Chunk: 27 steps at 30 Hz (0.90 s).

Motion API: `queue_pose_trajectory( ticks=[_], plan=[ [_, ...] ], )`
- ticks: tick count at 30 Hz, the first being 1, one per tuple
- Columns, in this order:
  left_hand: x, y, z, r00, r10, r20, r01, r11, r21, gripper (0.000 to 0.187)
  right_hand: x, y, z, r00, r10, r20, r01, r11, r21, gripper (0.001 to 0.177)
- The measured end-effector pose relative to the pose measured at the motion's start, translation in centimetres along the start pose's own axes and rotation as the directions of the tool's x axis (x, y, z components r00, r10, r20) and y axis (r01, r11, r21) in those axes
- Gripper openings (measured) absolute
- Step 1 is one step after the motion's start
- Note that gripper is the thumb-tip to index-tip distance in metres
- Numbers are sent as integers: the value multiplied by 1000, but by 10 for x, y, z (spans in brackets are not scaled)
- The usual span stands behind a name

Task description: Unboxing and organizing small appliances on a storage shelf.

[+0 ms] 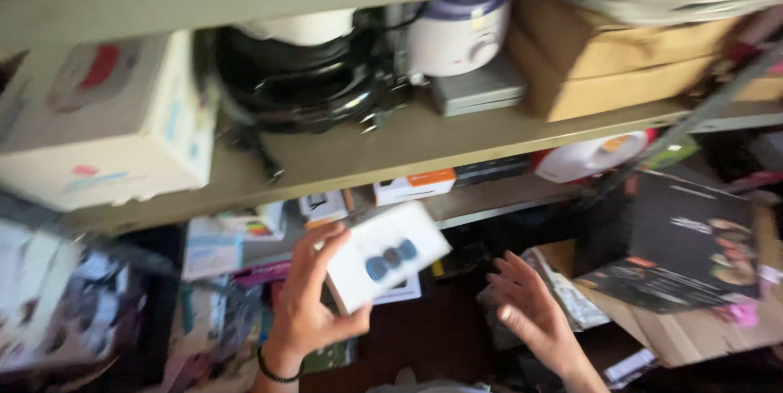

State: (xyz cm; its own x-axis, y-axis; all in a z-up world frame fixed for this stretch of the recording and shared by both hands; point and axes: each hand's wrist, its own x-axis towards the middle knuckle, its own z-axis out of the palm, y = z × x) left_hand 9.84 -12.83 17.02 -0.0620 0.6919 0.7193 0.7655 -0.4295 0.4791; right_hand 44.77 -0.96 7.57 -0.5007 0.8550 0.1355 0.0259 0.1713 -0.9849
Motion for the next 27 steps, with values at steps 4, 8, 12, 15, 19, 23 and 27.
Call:
queue_pose_trajectory(
  ticks=[4,8,12,15,19,23,27],
  plan=[
    [44,34,28,965,215,147,-159,934,-321,87,25,-67,-20,984,178,1,-171,943,287,84],
    [81,68,61,926,315,207,-220,898,-382,92,34,-74,-56,1000,11,-7,-8,921,390,74],
    [99,92,97,953,146,267,-26,913,-407,99,34,-80,-91,984,-71,-166,129,919,371,50],
    [94,100,132,925,-93,368,284,813,-508,106,34,-71,-122,975,-29,-221,105,934,342,48],
    [92,101,167,913,-177,367,341,825,-451,105,41,-61,-154,972,-65,-228,133,946,297,42],
    [92,101,203,983,9,182,-25,996,89,126,51,-46,-160,960,34,-277,23,980,199,40],
    [93,116,238,973,105,207,-182,899,398,143,55,-48,-146,989,-55,-139,72,990,118,47]
  ],
)
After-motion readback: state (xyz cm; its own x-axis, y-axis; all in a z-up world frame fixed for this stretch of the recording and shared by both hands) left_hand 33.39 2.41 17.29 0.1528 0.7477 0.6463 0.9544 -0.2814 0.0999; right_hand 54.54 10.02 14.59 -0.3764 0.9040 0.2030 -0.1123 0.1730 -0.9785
